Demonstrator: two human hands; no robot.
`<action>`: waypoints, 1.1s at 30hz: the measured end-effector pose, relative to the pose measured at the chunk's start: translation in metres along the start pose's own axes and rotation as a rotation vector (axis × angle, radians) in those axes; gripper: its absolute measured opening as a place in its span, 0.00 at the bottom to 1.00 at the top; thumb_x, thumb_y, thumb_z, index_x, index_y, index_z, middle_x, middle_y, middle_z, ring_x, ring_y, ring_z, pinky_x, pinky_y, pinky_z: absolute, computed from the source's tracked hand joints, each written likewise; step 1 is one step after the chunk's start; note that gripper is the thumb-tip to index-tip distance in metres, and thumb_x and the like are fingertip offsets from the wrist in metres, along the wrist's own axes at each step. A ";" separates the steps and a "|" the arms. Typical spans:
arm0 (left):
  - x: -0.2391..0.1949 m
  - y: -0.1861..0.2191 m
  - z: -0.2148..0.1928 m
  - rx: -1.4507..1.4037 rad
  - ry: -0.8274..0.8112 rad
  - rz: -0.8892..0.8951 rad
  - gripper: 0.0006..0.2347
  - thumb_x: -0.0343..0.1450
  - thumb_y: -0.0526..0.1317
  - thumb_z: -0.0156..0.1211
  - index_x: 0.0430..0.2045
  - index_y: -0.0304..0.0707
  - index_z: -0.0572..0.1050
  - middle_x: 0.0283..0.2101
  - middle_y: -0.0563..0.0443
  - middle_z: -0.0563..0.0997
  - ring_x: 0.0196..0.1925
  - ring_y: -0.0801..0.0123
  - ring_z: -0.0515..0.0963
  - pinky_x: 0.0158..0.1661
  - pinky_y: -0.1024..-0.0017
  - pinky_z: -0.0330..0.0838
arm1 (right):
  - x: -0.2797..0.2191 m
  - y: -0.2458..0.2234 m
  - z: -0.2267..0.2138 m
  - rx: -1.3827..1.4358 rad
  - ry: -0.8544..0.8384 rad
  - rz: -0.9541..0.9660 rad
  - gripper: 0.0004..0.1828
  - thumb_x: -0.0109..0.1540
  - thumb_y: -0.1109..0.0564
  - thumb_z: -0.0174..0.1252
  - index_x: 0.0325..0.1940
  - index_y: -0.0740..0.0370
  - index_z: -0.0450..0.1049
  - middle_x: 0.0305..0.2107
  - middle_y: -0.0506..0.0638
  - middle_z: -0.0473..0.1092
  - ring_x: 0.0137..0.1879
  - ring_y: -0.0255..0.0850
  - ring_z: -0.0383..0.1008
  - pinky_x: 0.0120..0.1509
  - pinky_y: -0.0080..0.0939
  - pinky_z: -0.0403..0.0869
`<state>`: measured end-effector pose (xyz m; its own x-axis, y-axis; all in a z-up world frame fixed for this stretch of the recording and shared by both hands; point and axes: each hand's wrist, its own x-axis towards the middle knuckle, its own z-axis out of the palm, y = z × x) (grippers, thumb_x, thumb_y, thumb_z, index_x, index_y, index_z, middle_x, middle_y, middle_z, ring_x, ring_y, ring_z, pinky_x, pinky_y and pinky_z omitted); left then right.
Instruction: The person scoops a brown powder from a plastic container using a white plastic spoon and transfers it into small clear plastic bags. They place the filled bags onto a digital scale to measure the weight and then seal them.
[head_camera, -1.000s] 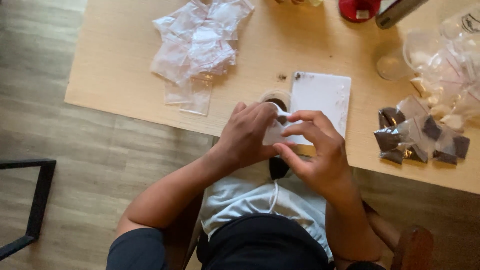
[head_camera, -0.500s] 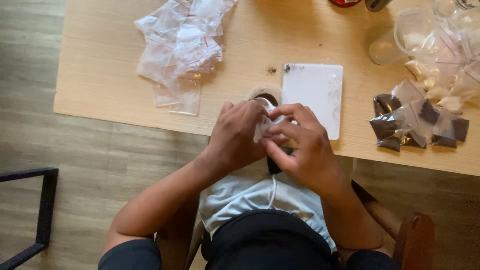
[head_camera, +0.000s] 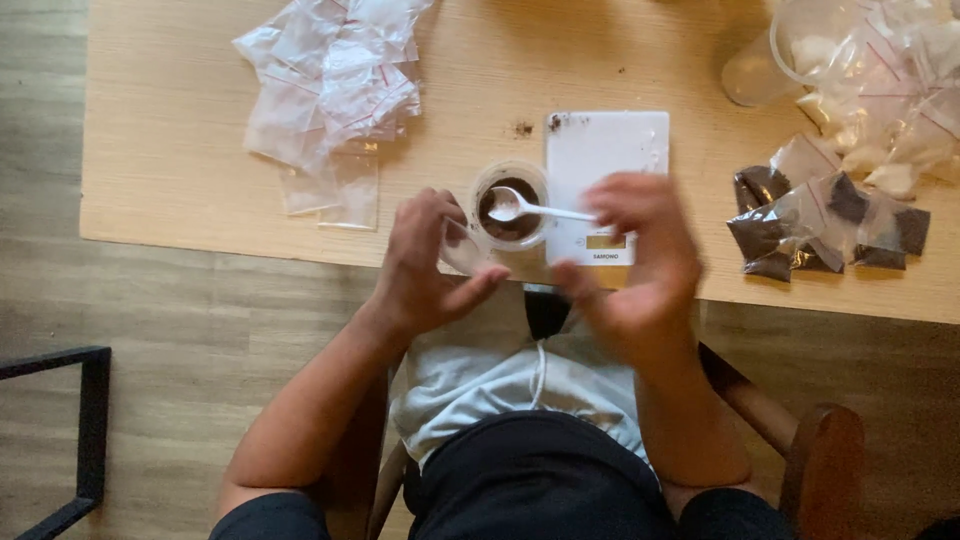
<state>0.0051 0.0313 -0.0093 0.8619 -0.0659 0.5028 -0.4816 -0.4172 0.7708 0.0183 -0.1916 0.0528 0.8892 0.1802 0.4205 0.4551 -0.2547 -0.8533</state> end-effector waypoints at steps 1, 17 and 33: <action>-0.001 -0.006 0.001 -0.004 0.000 -0.002 0.19 0.64 0.53 0.68 0.33 0.40 0.69 0.28 0.50 0.70 0.28 0.59 0.72 0.35 0.63 0.65 | -0.003 0.014 -0.005 -0.003 -0.001 0.002 0.28 0.58 0.42 0.69 0.54 0.60 0.72 0.45 0.56 0.68 0.42 0.43 0.67 0.46 0.42 0.69; 0.003 -0.032 0.002 -0.178 -0.064 -0.259 0.20 0.72 0.55 0.58 0.36 0.35 0.63 0.30 0.41 0.67 0.31 0.54 0.73 0.35 0.60 0.69 | 0.006 0.056 0.032 -0.034 0.038 0.144 0.05 0.63 0.61 0.70 0.42 0.60 0.83 0.22 0.50 0.72 0.26 0.36 0.67 0.35 0.34 0.67; -0.001 -0.020 0.028 0.173 -0.101 -0.143 0.36 0.52 0.50 0.86 0.41 0.35 0.61 0.61 0.34 0.72 0.57 0.41 0.77 0.51 0.36 0.66 | 0.017 0.039 -0.004 -0.451 -0.362 -0.477 0.05 0.67 0.62 0.60 0.43 0.55 0.80 0.35 0.48 0.76 0.36 0.48 0.73 0.40 0.45 0.66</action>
<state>0.0183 0.0139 -0.0362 0.9351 -0.0814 0.3448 -0.3262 -0.5776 0.7484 0.0514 -0.2019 0.0275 0.5553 0.6498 0.5191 0.8315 -0.4216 -0.3618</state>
